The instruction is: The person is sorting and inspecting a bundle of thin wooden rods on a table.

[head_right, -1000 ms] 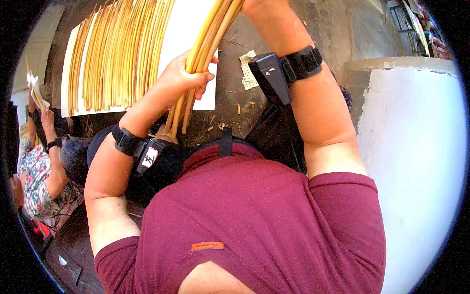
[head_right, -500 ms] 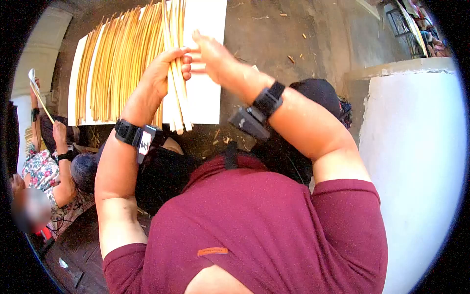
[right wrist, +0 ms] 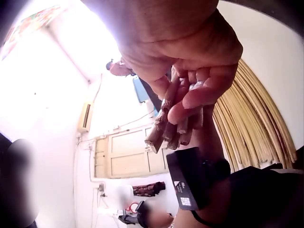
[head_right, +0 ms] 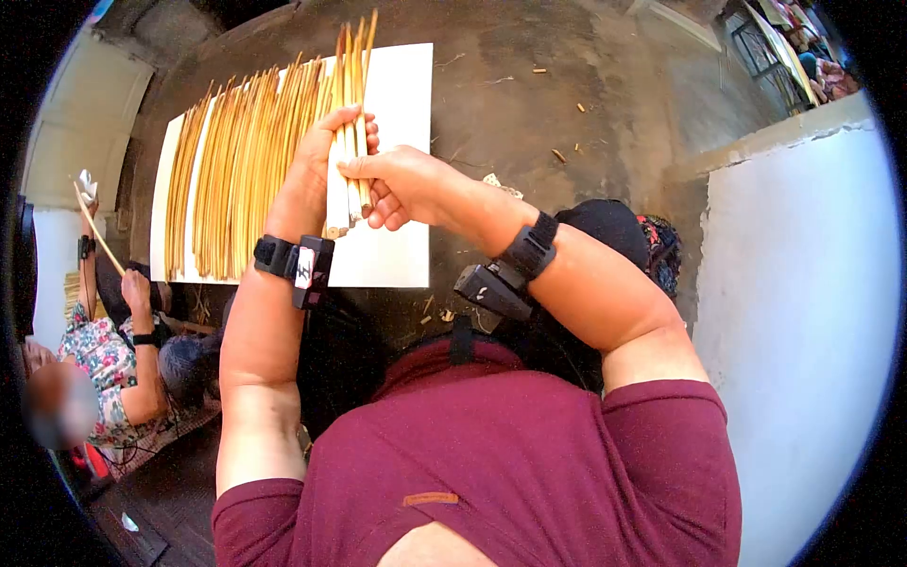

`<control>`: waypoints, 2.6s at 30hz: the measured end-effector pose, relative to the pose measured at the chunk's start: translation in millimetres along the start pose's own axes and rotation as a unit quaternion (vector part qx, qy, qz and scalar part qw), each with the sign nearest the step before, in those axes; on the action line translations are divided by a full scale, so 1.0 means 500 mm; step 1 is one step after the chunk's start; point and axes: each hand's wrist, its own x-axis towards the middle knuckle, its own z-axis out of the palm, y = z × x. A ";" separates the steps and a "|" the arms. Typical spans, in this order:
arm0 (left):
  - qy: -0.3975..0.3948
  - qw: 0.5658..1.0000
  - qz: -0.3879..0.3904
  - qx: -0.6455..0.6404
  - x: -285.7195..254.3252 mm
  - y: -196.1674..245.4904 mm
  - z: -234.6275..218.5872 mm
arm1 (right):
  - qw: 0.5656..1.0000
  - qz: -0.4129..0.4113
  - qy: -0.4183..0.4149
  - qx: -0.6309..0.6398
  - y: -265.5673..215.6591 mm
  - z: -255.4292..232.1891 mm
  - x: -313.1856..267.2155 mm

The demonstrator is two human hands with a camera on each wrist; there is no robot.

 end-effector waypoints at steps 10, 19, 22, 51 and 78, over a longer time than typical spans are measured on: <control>0.076 0.997 -0.015 -0.003 0.004 -0.053 0.012 | 0.998 0.017 0.049 0.030 0.031 -0.034 -0.024; 0.099 0.995 0.006 0.031 0.002 -0.076 0.000 | 0.997 0.034 0.055 0.037 0.047 -0.035 -0.030; 0.089 0.995 0.007 0.041 -0.006 -0.083 0.002 | 0.999 0.029 0.028 0.003 0.057 -0.042 -0.024; 0.259 0.767 0.038 0.586 0.006 -0.178 -0.144 | 0.998 0.008 0.059 -0.021 0.066 -0.055 -0.034; -0.045 0.982 0.155 0.096 -0.008 0.000 -0.033 | 0.998 -0.055 -0.033 0.028 0.086 0.006 -0.061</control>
